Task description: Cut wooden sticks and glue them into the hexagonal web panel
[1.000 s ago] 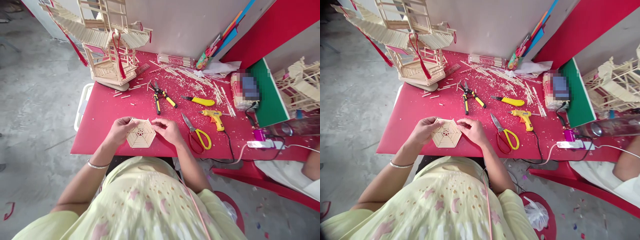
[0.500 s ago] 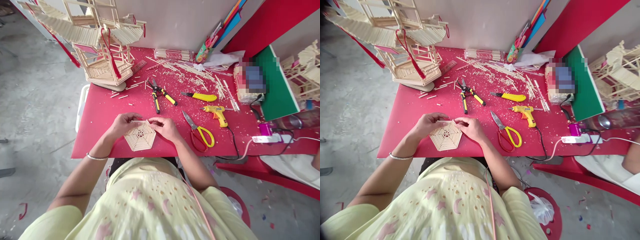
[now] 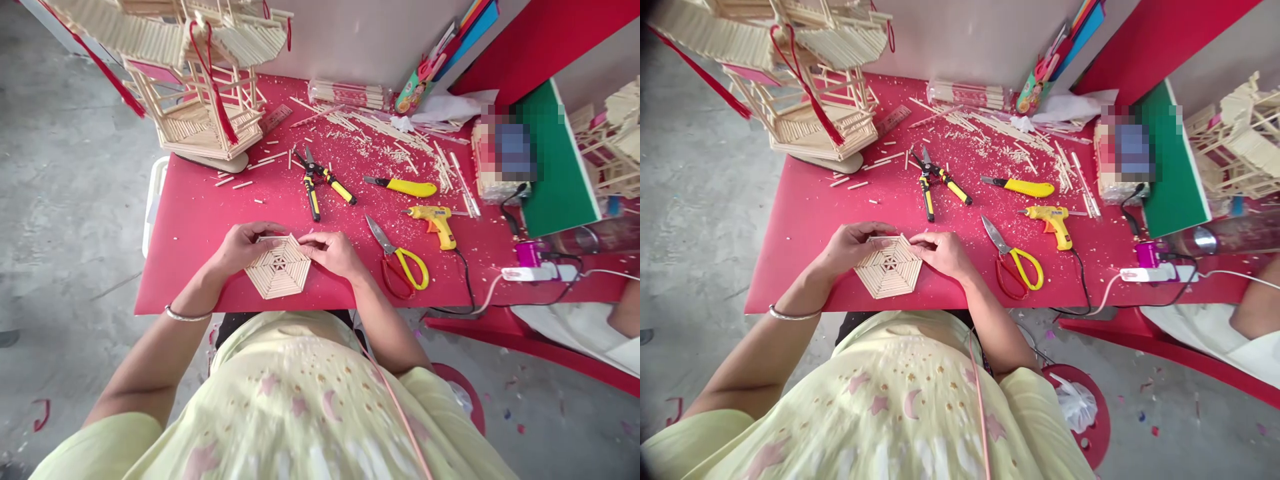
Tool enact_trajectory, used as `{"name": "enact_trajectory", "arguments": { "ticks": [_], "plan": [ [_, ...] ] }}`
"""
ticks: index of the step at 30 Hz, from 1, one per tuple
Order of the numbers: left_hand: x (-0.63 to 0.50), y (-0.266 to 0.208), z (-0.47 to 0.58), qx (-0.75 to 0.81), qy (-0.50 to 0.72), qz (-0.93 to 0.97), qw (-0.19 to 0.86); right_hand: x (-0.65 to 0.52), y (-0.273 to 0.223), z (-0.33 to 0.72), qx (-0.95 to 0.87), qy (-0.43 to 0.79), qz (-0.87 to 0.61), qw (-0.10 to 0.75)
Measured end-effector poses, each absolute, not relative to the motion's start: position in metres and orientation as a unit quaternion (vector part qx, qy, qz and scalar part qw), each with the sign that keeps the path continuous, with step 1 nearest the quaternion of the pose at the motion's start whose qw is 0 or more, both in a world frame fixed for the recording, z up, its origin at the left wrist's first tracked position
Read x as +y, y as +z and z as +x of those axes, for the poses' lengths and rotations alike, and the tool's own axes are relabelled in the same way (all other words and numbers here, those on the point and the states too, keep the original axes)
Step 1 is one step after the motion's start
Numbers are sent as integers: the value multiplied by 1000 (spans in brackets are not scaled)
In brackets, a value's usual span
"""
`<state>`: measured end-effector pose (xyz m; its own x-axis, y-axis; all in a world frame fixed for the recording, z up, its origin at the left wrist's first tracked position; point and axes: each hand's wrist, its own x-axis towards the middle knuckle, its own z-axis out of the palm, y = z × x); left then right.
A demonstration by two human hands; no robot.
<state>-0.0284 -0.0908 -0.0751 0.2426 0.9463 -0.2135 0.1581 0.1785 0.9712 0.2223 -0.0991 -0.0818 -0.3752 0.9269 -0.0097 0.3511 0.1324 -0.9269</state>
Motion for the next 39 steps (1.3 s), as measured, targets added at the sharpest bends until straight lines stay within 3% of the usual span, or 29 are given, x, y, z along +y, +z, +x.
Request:
{"name": "enact_trajectory", "arguments": {
  "ticks": [39],
  "plan": [
    [-93,-76,-28,491,304,644,502,-101,-78,222,-697,445,-472,307]
  ]
}}
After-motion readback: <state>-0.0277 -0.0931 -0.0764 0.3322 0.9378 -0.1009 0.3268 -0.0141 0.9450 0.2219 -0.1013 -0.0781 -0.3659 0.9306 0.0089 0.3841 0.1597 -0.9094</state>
